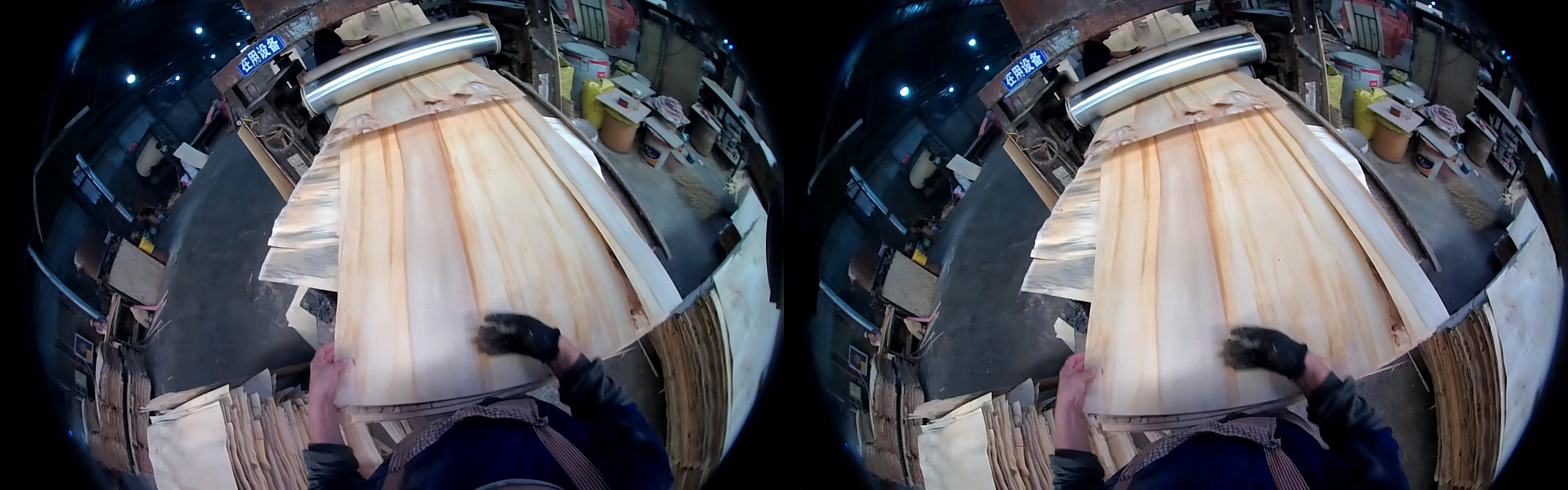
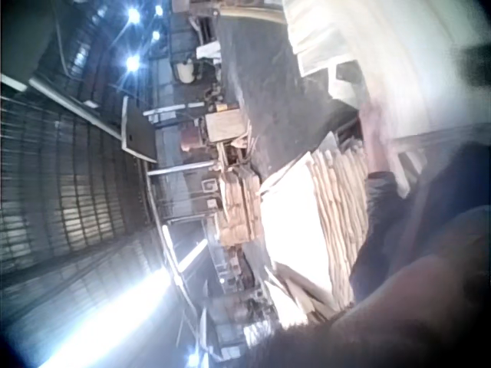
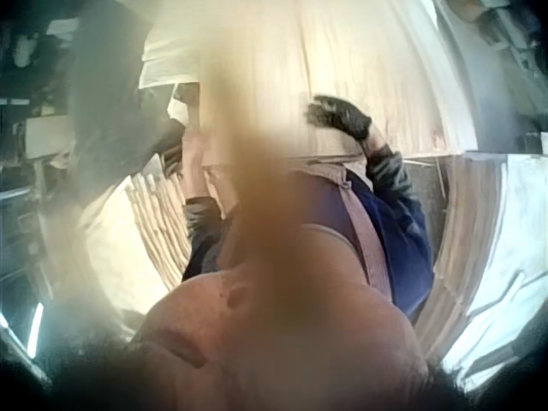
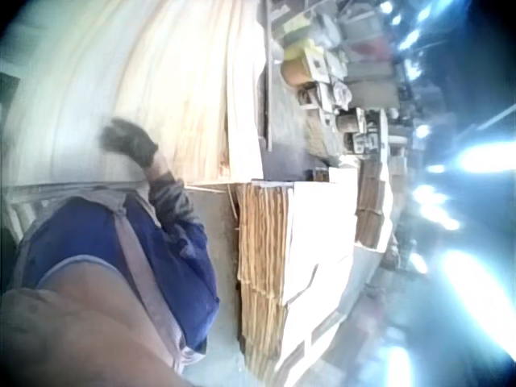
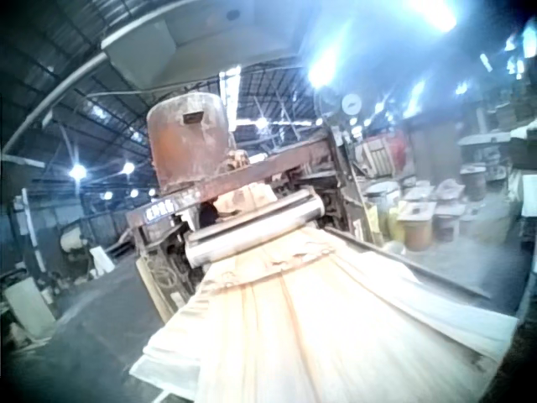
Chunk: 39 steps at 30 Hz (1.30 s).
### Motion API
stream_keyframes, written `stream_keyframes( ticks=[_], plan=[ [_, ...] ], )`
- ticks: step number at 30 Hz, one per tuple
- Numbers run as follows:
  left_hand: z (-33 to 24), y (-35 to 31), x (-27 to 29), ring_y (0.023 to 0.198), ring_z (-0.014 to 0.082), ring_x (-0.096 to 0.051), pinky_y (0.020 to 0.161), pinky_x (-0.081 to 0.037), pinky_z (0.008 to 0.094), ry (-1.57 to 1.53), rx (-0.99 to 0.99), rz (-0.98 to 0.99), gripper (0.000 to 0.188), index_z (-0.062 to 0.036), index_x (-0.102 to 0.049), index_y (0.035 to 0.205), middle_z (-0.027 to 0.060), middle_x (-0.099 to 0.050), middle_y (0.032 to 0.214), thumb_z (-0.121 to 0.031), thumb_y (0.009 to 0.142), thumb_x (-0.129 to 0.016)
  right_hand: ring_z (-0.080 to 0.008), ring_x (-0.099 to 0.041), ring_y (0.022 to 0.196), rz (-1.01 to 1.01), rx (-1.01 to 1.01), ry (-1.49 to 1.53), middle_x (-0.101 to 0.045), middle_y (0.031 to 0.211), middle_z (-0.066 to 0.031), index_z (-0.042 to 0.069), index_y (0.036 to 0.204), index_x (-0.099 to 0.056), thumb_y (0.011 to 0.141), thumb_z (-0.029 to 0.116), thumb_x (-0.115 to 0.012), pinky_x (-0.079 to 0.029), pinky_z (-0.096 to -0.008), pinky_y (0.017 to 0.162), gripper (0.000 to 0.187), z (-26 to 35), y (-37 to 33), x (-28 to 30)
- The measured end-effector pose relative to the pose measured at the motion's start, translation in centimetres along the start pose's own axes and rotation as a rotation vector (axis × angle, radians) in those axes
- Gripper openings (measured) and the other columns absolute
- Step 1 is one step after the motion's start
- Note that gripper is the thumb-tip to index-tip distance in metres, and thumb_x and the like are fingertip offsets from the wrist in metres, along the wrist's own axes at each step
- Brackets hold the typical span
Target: The person picks up thin sheets of wood veneer from a stack and feeds them by hand into a rotating industrial glue spreader.
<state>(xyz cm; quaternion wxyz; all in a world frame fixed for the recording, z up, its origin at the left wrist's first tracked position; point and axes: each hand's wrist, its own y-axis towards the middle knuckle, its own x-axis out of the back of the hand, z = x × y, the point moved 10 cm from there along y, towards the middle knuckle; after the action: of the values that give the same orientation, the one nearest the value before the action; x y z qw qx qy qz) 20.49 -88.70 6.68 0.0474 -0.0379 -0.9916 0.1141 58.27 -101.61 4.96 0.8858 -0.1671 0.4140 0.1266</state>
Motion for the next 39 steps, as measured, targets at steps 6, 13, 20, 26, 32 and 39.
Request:
stream_keyframes(
  ticks=[6,13,20,26,32,39],
  plan=[
    [-6.8,-0.6,-0.6,0.088,0.0219,-0.063,0.078,-0.052,0.0317,-0.323,-0.049,0.172,0.052,0.0037,-0.043,0.125,0.0165,-0.062,0.105,0.013,0.074,-0.049,-0.036,-0.054,0.109,-0.224,-0.061,0.17,-0.055,0.119,-0.0211,-0.001,0.121,-0.049,0.088,0.03,-0.056,-0.045,-0.0476,0.091,0.046,-8.1,-8.6,2.0],
    [-10.6,-1.8,1.0,0.096,0.0239,-0.061,0.082,-0.052,0.0343,-0.493,-0.166,0.156,0.055,-0.002,-0.043,0.128,0.0194,-0.059,0.11,0.011,0.075,-0.051,-0.0328,-0.059,0.1,-0.344,0.116,0.205,-0.06,0.107,-0.0198,-0.003,0.112,-0.053,0.083,0.039,-0.062,-0.049,-0.0458,0.086,0.053,-7.7,-11.9,0.9],
    [-4.2,0.0,2.4,0.099,0.0216,-0.059,0.085,-0.05,0.0319,-0.38,-0.124,0.091,0.049,0.0005,-0.045,0.125,0.0173,-0.058,0.115,0.01,0.077,-0.05,-0.0274,-0.058,0.097,-0.532,0.444,0.103,-0.06,0.105,-0.0148,-0.003,0.114,-0.052,0.085,0.021,-0.062,-0.048,-0.0385,0.088,0.039,-2.3,-10.4,1.5],
    [-1.2,2.4,-0.5,0.098,0.0223,-0.06,0.083,-0.051,0.0322,-0.523,-0.055,0.181,0.052,-0.0003,-0.043,0.127,0.0157,-0.058,0.113,0.011,0.076,-0.049,-0.0161,-0.058,0.091,-0.511,0.392,0.102,-0.062,0.102,-0.0075,0.0,0.108,-0.057,0.087,0.019,-0.059,-0.046,-0.0282,0.084,0.028,-0.8,-8.1,5.1],
    [-1.3,3.9,-3.7,0.095,0.0206,-0.061,0.081,-0.051,0.0327,-0.546,0.097,0.377,0.04,-0.0034,-0.046,0.125,0.0125,-0.059,0.114,-0.009,0.087,-0.054,-0.0223,-0.056,0.101,-0.532,0.603,0.214,-0.059,0.11,-0.0099,0.001,0.114,-0.053,0.089,0.022,-0.057,-0.044,-0.0352,0.092,0.032,1.6,-9.4,6.7],
    [-1.0,12.3,-8.6,0.094,0.0272,-0.061,0.081,-0.05,0.04,-0.374,0.345,0.452,0.041,0.0005,-0.048,0.121,0.0133,-0.061,0.109,-0.027,0.091,-0.05,-0.0261,-0.056,0.104,-0.543,0.658,0.242,-0.058,0.113,-0.0125,0.001,0.116,-0.051,0.088,0.021,-0.058,-0.045,-0.0399,0.093,0.035,2.9,-9.9,7.0]
  ],
)
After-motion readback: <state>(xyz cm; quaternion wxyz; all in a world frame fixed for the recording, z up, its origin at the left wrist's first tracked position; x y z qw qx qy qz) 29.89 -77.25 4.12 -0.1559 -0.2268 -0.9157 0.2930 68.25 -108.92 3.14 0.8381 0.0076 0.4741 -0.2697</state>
